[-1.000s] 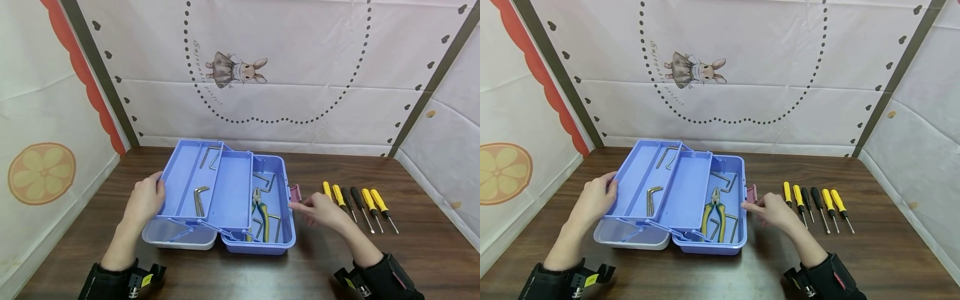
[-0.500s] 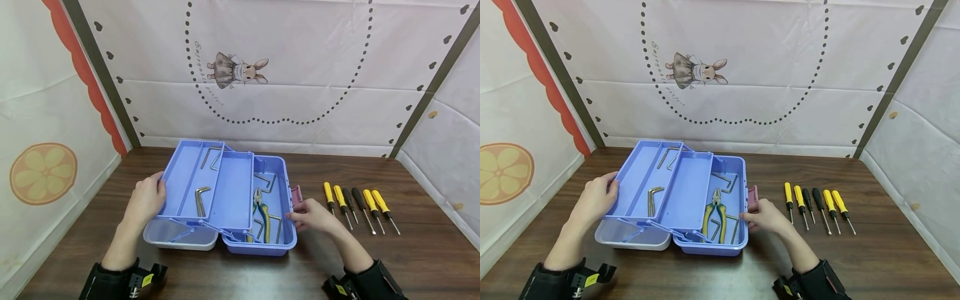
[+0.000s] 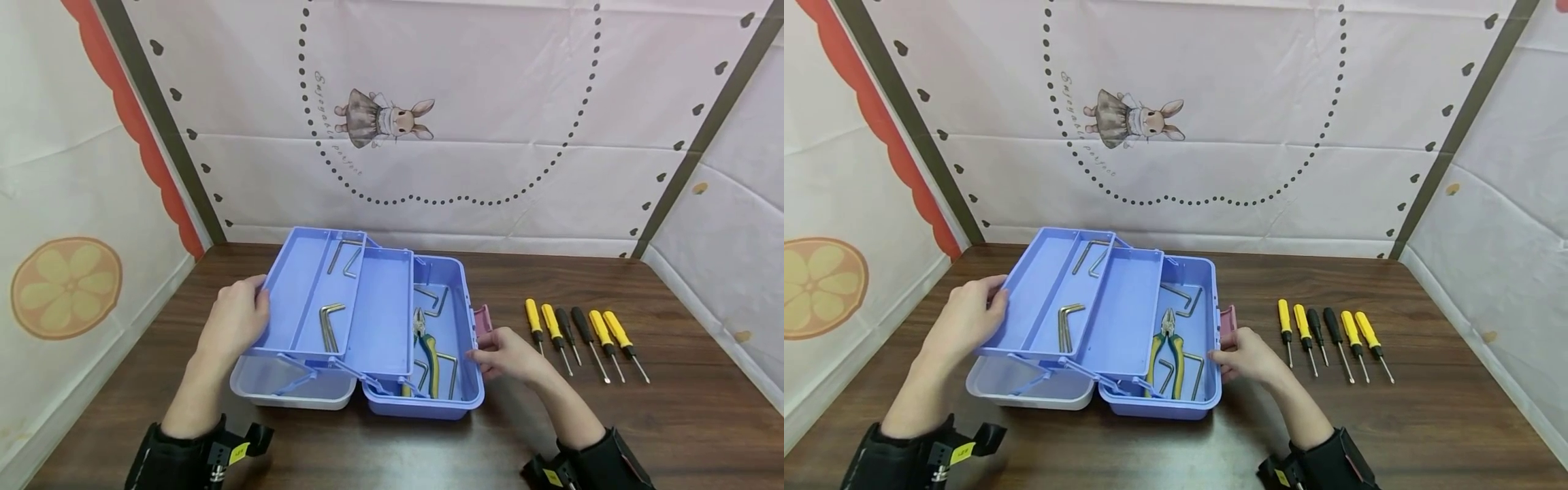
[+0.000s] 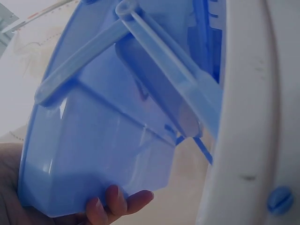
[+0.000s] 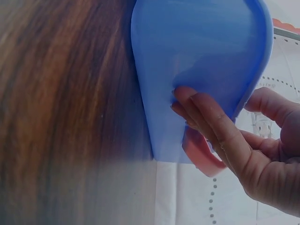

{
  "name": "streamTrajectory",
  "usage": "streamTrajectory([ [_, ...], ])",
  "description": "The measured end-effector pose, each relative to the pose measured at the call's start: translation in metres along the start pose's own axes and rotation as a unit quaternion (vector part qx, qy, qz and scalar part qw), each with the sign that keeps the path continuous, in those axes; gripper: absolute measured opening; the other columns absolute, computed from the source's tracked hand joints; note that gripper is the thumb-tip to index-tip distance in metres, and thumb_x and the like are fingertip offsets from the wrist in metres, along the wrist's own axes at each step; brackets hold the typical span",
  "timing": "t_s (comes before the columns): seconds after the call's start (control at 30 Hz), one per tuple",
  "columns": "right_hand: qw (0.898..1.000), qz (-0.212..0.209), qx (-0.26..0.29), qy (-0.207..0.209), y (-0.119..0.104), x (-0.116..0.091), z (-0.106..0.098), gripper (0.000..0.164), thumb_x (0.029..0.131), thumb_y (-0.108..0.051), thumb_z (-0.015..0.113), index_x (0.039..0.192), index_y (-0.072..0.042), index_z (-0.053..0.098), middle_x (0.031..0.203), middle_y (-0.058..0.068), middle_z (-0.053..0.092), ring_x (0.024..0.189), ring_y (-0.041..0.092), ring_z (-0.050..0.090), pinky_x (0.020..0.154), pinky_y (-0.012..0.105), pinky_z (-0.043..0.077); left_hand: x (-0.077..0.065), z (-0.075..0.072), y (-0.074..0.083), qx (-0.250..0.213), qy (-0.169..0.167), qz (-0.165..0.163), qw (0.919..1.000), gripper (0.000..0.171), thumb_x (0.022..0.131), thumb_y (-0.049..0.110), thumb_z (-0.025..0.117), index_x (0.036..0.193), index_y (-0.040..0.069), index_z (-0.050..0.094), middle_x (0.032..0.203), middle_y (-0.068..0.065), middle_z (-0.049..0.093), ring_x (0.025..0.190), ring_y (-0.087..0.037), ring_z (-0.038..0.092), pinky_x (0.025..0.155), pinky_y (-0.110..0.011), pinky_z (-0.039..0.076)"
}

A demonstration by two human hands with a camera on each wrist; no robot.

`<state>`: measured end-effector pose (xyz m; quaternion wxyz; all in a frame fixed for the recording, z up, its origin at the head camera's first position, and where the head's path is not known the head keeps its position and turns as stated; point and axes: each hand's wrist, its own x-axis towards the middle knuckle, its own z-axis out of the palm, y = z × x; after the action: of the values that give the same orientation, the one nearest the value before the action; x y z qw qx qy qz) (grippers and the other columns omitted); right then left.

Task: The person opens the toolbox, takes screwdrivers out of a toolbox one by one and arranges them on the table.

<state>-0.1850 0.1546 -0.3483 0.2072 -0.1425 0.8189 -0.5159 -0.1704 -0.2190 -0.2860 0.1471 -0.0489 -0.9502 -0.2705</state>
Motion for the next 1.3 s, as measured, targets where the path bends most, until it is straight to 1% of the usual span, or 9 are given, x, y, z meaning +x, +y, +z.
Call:
streamTrajectory([
  [0.2,1.000,0.010,0.019,-0.002,0.004,0.000,-0.003,0.031,0.085,-0.006,0.056,0.105,0.018,0.053,0.091,0.023,0.063,0.071,0.022,0.063,0.066,0.038,0.052,0.004,-0.008,0.016,-0.010,0.013,0.022,0.9996,0.032,0.088,0.001,0.042,0.111,-0.021,0.048,0.096,-0.036,0.055,0.068,-0.035,0.059,0.060,-0.046,0.050],
  [0.33,1.000,0.013,0.023,-0.005,0.004,0.000,-0.005,0.031,0.084,-0.006,0.055,0.103,0.018,0.053,0.090,0.023,0.062,0.071,0.021,0.062,0.066,0.038,0.052,0.004,-0.010,0.021,-0.008,0.013,0.018,0.9997,0.032,0.088,0.002,0.042,0.111,-0.020,0.048,0.097,-0.037,0.055,0.067,-0.034,0.059,0.058,-0.045,0.051],
  [0.57,1.000,0.002,0.008,-0.002,0.003,0.001,-0.002,0.029,0.084,-0.005,0.054,0.100,0.018,0.054,0.087,0.022,0.062,0.068,0.017,0.060,0.064,0.037,0.053,0.002,-0.005,0.011,-0.013,0.001,-0.010,0.9999,0.033,0.088,0.001,0.042,0.112,-0.021,0.046,0.099,-0.038,0.053,0.074,-0.040,0.059,0.066,-0.051,0.049],
  [0.73,1.000,0.006,-0.009,0.009,0.003,0.002,0.001,0.028,0.083,-0.006,0.055,0.099,0.017,0.055,0.085,0.020,0.063,0.067,0.016,0.060,0.062,0.036,0.053,0.002,-0.001,0.002,-0.005,-0.004,-0.018,0.9998,0.033,0.088,0.001,0.040,0.111,-0.022,0.046,0.097,-0.038,0.053,0.072,-0.038,0.058,0.064,-0.050,0.049],
  [0.9,1.000,0.004,-0.021,0.011,0.000,0.001,0.003,0.027,0.084,-0.007,0.055,0.098,0.016,0.057,0.082,0.018,0.063,0.064,0.015,0.059,0.061,0.037,0.053,0.003,0.002,-0.004,0.010,-0.021,-0.030,0.9993,0.033,0.087,0.002,0.039,0.109,-0.022,0.046,0.095,-0.037,0.054,0.069,-0.035,0.057,0.062,-0.049,0.049],
  [1.1,1.000,0.012,-0.022,0.012,-0.003,0.000,0.004,0.028,0.085,-0.008,0.056,0.101,0.016,0.056,0.085,0.019,0.064,0.067,0.017,0.061,0.061,0.036,0.053,0.003,0.004,-0.008,0.012,-0.034,-0.045,0.9984,0.034,0.087,0.003,0.038,0.111,-0.021,0.044,0.095,-0.037,0.053,0.069,-0.036,0.058,0.062,-0.049,0.050],
  [1.2,0.998,0.018,-0.050,0.026,-0.004,0.000,0.005,0.027,0.085,-0.009,0.057,0.100,0.014,0.058,0.081,0.016,0.064,0.063,0.018,0.061,0.058,0.034,0.053,0.003,0.006,-0.008,0.018,-0.040,-0.059,0.9973,0.035,0.088,0.003,0.038,0.112,-0.022,0.042,0.095,-0.038,0.053,0.066,-0.035,0.058,0.059,-0.048,0.050],
  [1.27,0.994,0.025,-0.093,0.052,-0.007,-0.001,0.008,0.024,0.084,-0.011,0.059,0.095,0.010,0.061,0.075,0.012,0.064,0.058,0.017,0.060,0.054,0.031,0.053,0.003,0.007,-0.009,0.023,-0.044,-0.067,0.9965,0.035,0.088,0.003,0.038,0.113,-0.022,0.040,0.096,-0.038,0.052,0.065,-0.034,0.058,0.056,-0.046,0.051],
  [1.3,0.990,0.028,-0.123,0.067,-0.010,-0.003,0.009,0.022,0.083,-0.012,0.061,0.092,0.007,0.064,0.072,0.010,0.064,0.056,0.017,0.059,0.052,0.029,0.052,0.003,0.008,-0.009,0.026,-0.046,-0.072,0.9960,0.036,0.088,0.004,0.037,0.113,-0.021,0.040,0.095,-0.038,0.052,0.064,-0.034,0.057,0.055,-0.045,0.051],
])
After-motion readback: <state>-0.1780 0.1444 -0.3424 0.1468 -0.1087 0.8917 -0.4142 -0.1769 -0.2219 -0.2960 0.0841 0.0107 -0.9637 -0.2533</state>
